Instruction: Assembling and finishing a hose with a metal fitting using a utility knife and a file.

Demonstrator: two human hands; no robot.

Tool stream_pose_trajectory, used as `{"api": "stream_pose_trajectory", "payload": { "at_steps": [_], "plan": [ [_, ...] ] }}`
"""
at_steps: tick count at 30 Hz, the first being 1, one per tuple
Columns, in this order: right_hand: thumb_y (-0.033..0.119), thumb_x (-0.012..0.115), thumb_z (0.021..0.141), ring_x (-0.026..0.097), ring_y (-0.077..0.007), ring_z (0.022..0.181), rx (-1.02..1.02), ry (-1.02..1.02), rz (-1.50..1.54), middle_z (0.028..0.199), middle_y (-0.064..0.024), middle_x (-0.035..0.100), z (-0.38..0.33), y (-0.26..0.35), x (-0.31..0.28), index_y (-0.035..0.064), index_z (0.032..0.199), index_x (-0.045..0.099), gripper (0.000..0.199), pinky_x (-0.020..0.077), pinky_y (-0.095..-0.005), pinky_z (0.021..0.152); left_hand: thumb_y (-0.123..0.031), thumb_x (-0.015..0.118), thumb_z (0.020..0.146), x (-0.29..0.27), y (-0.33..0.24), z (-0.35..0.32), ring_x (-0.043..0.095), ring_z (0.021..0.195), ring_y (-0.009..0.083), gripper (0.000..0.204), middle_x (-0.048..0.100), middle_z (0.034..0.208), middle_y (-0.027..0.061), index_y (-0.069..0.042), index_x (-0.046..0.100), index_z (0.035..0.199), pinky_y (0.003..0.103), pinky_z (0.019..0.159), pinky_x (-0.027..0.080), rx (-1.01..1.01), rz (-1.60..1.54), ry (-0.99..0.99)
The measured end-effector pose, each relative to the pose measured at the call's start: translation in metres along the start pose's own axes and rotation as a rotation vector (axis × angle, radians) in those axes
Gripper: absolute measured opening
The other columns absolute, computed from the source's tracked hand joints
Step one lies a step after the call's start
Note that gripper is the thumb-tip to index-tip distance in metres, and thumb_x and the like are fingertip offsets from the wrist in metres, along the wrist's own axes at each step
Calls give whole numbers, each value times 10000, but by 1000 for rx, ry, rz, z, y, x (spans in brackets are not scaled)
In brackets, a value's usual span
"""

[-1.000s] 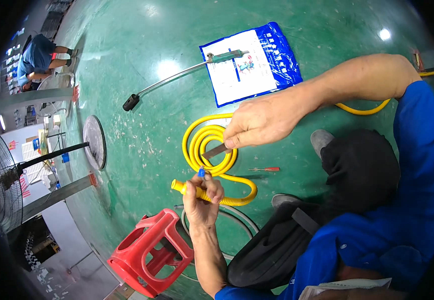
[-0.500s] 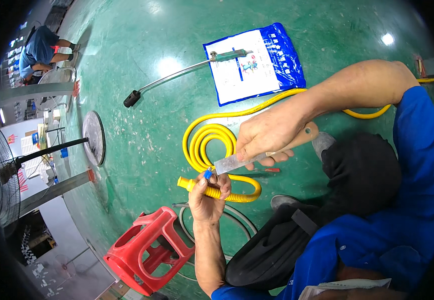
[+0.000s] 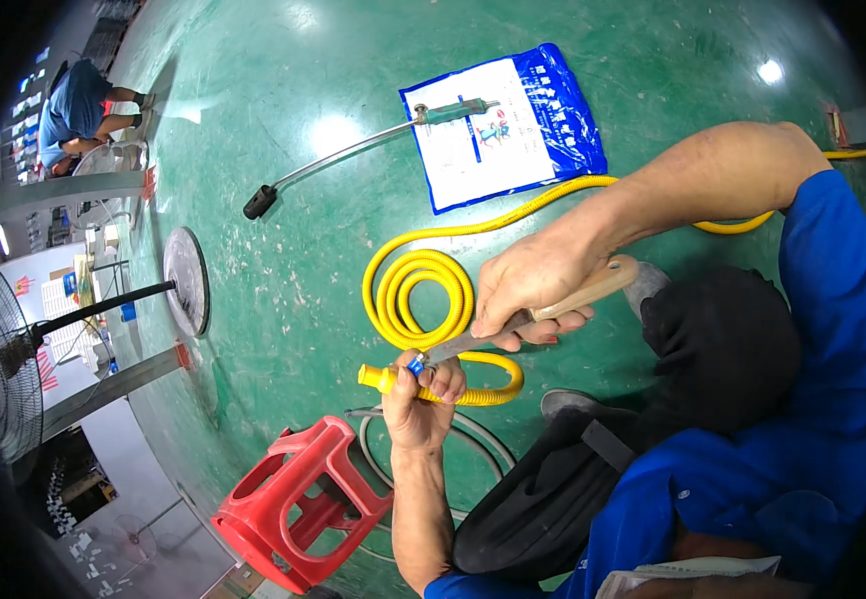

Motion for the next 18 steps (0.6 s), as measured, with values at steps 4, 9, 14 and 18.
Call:
{"api": "stream_pose_trajectory", "payload": {
  "at_steps": [4, 9, 14, 18],
  "plan": [
    [311, 456, 990, 500, -135, 406, 5, 7, -15, 584, -33, 509, -2, 2, 2, 22, 874, 584, 336, 406, -288, 359, -382, 653, 915, -7, 3, -2, 445, 608, 129, 344, 486, 664, 2, -80, 545, 791, 285, 566, 355, -2, -70, -51],
    [329, 441, 995, 505, -138, 416, 3, 51, -20, 583, -34, 506, 1, 0, 0, 14, 880, 588, 367, 408, -298, 360, -360, 662, 911, -6, 4, -2, 445, 602, 119, 344, 480, 669, -8, -73, 530, 776, 282, 548, 349, -8, -77, -21],
    [350, 415, 1009, 503, -138, 426, 22, 87, -4, 582, -38, 491, 2, -1, 0, 10, 869, 582, 405, 416, -299, 365, -344, 666, 904, -1, 3, 1, 437, 586, 123, 347, 474, 663, 3, -69, 521, 750, 283, 536, 345, 0, -34, 22],
    [355, 409, 1013, 500, -136, 429, 24, 108, 13, 580, -35, 481, 1, -2, 0, 12, 874, 580, 408, 411, -297, 364, -344, 667, 900, 0, 3, 2, 437, 584, 125, 348, 473, 664, 8, -70, 517, 748, 284, 536, 348, 12, -29, 46]
  ]
}}
Point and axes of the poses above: each hand's wrist, its own z-axis towards the middle knuckle, its own x-axis out of the palm, y = z × x, the point moved 1 cm from there along z, towards the middle knuckle
